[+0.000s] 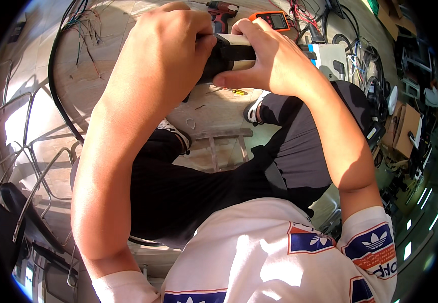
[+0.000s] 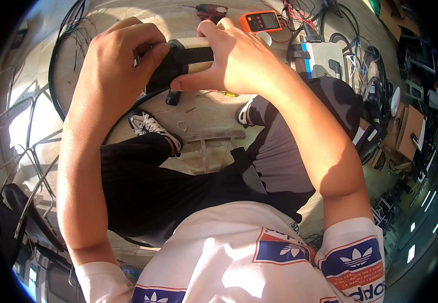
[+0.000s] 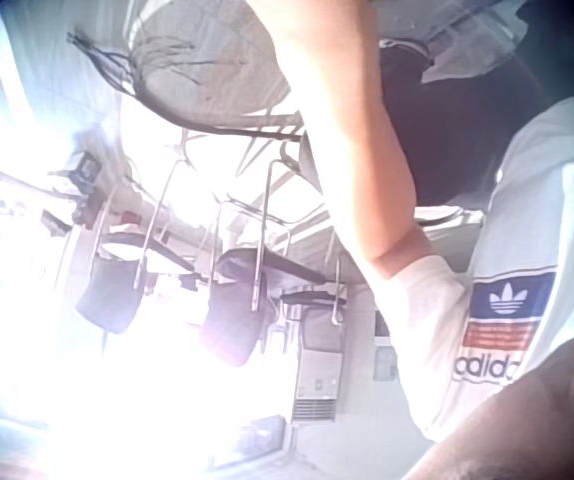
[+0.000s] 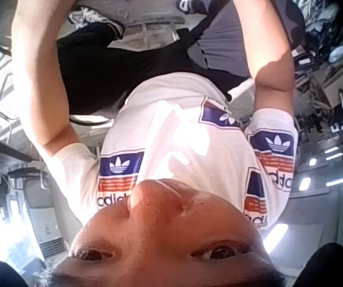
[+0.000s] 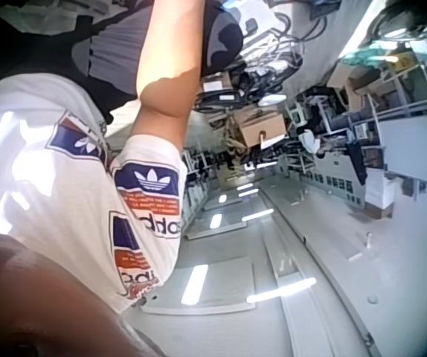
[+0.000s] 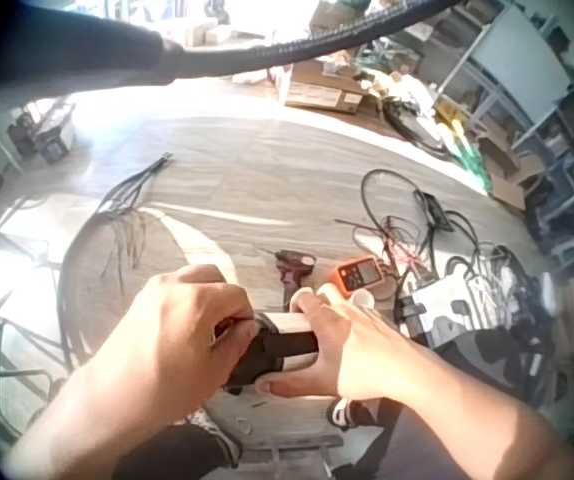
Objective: The person manipulates a white electric vehicle charging connector and its attached black cable. They use a screwdriver and an electric drill to remove and install screws on the connector housing.
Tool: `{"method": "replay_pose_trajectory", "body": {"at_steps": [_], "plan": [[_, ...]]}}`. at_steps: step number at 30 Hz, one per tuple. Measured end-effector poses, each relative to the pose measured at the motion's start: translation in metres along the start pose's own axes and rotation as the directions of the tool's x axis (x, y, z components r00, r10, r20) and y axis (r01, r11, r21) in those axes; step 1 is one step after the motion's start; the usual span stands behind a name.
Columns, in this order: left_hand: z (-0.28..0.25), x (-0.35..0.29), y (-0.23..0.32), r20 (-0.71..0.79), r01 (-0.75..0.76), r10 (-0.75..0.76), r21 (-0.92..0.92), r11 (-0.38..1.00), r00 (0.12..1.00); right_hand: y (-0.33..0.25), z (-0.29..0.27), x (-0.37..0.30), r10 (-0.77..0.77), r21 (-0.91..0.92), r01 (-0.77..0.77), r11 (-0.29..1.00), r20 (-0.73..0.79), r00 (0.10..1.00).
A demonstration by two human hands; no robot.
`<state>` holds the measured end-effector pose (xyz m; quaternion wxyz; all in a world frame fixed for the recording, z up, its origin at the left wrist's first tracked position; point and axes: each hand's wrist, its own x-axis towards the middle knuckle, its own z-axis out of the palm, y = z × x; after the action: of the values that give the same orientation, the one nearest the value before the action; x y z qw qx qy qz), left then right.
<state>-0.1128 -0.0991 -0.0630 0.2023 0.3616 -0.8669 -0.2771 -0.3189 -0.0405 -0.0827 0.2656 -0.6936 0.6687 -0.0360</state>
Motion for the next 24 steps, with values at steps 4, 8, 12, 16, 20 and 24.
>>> {"method": "replay_pose_trajectory", "body": {"at_steps": [4, 8, 12, 16, 20, 24], "plan": [[0.004, -0.001, 0.003, -0.017, 0.002, -0.001, 0.034, 0.999, 1.0, 0.0, -0.001, 0.0, 0.005, 0.02, -0.006, 1.0, 0.028, 1.0], [-0.002, -0.001, 0.009, 0.072, 0.18, -0.177, -0.036, 0.983, 0.982, 0.0, -0.002, 0.002, 0.008, 0.02, -0.009, 1.0, 0.063, 0.998], [-0.007, 0.0, 0.012, 0.108, 0.261, -0.256, -0.038, 0.965, 0.961, -0.001, 0.001, -0.001, -0.02, 0.001, 0.02, 1.0, -0.003, 1.0], [-0.01, 0.001, 0.016, 0.097, 0.263, -0.258, -0.037, 0.964, 0.961, -0.001, -0.001, -0.001, 0.001, 0.01, -0.002, 1.0, 0.013, 1.0], [-0.006, -0.003, 0.006, 0.033, 0.064, -0.064, 0.0, 0.998, 0.997, -0.003, -0.003, 0.003, 0.029, 0.019, -0.031, 0.999, 0.061, 0.998], [0.001, -0.003, 0.007, -0.001, 0.03, -0.03, 0.094, 0.995, 1.0, -0.001, -0.002, 0.002, 0.013, 0.043, -0.016, 0.999, 0.064, 0.998]]}}
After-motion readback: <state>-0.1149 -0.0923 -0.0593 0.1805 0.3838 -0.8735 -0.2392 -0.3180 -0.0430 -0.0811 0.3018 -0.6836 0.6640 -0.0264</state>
